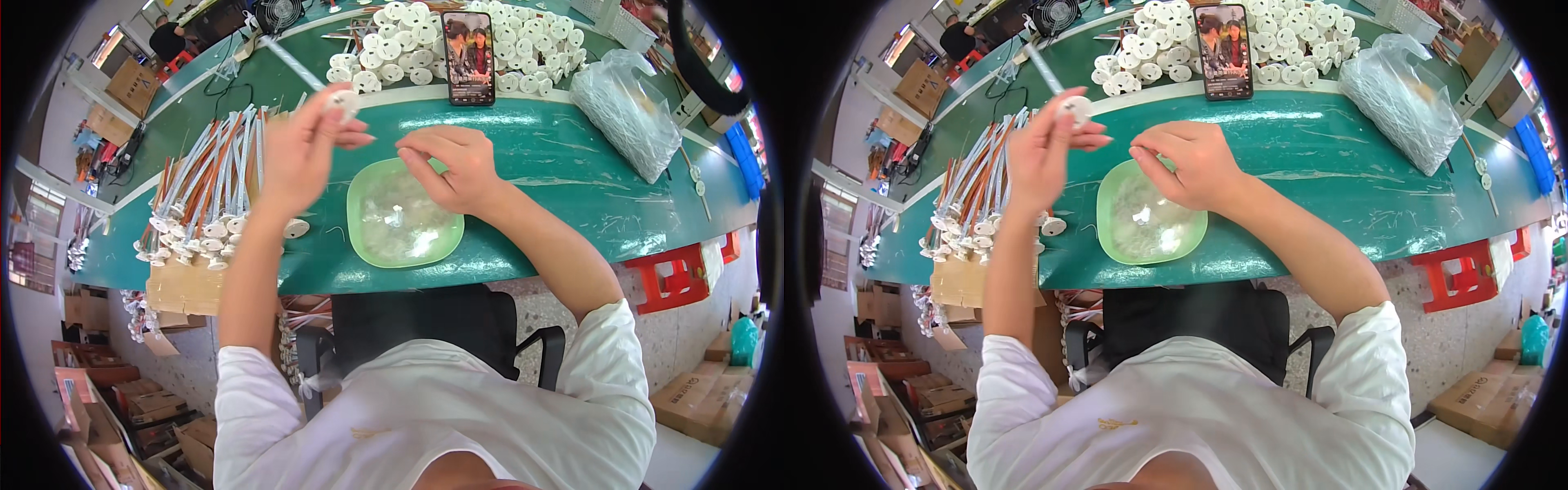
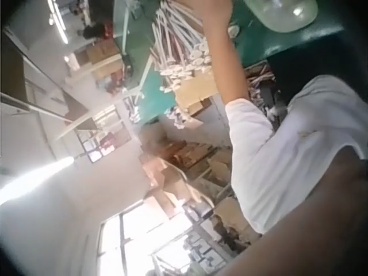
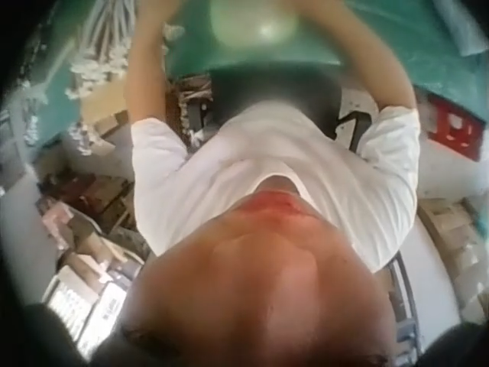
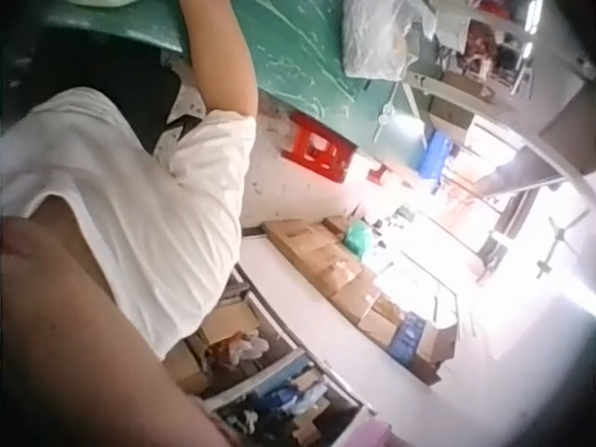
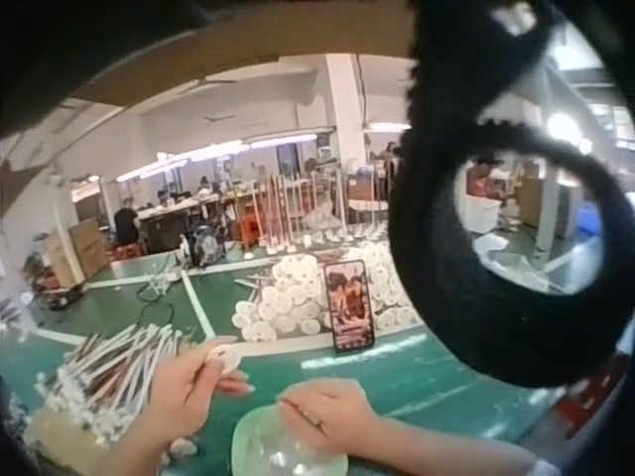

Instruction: Assembling small white plastic components on a workbench in a manufacturing environment.

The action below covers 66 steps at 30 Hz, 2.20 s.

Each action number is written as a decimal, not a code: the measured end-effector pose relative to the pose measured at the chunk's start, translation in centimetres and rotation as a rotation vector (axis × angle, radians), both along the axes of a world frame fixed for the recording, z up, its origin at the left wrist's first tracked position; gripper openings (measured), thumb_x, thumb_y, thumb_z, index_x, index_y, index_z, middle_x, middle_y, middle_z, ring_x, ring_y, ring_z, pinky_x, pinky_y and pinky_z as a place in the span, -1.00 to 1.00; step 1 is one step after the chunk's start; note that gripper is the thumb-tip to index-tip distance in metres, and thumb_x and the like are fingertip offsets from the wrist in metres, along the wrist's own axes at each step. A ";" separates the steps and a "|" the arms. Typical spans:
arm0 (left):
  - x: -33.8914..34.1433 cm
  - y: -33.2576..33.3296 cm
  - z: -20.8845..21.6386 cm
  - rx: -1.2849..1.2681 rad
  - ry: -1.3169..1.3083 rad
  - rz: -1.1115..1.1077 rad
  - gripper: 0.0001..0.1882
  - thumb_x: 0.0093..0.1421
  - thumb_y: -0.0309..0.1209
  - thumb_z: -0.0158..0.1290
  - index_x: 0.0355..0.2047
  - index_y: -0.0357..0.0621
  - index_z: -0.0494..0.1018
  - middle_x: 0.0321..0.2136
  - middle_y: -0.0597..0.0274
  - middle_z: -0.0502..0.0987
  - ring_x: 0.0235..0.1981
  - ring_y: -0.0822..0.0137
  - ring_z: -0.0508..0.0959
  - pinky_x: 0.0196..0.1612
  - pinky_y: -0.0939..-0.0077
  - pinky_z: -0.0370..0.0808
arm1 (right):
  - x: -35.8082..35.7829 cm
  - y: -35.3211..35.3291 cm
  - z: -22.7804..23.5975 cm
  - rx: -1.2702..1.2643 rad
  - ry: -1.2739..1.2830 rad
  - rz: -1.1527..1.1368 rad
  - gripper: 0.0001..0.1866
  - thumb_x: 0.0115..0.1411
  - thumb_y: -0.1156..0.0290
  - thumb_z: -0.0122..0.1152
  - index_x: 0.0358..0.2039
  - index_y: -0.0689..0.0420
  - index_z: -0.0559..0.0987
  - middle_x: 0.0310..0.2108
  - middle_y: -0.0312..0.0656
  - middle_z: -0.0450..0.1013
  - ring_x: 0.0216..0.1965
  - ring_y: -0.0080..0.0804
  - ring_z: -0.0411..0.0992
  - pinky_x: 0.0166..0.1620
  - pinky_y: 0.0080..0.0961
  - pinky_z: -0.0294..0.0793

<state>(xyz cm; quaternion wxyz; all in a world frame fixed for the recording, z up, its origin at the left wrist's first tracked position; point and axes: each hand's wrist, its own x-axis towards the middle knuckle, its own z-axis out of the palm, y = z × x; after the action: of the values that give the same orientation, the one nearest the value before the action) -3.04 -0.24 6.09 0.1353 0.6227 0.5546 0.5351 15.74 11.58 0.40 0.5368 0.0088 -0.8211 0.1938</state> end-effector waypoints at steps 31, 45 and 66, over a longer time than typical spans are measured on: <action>-12.7 16.2 -1.5 -0.503 0.960 0.366 -0.50 0.21 -0.01 0.17 -0.18 -0.27 0.60 -0.35 -0.15 0.64 -0.26 -0.16 0.64 -0.12 0.06 0.58 | -0.5 -0.1 -0.7 0.208 -0.037 -0.017 -0.88 0.01 0.50 0.42 -0.44 0.14 0.61 -0.50 -0.24 0.57 -0.58 -0.35 0.52 -0.54 -0.46 0.49; -13.2 8.2 4.6 -0.443 1.202 0.402 -0.57 0.10 -0.12 0.26 -0.30 -0.32 0.63 -0.38 -0.21 0.63 -0.35 -0.09 0.65 -0.19 0.11 0.58 | -0.1 0.0 -0.9 0.235 -0.024 -0.037 -0.89 0.02 0.47 0.41 -0.47 0.11 0.60 -0.56 -0.28 0.51 -0.60 -0.40 0.50 -0.57 -0.48 0.48; 1.9 2.5 -5.2 -0.225 -0.954 -0.670 -0.56 0.50 -0.26 -0.18 0.18 -0.38 0.33 0.13 0.05 0.45 0.11 0.26 0.50 0.16 0.32 0.49 | 0.2 1.0 0.6 0.294 0.204 -0.160 -0.69 -0.23 0.54 0.56 -0.38 0.18 0.68 -0.42 -0.22 0.51 -0.44 -0.27 0.46 -0.44 -0.46 0.47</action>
<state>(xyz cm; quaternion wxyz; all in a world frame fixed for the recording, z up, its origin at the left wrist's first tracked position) -1.14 2.29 0.92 0.5963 0.4364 0.2592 0.6218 15.91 12.59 0.98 0.6239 0.0416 -0.7799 0.0267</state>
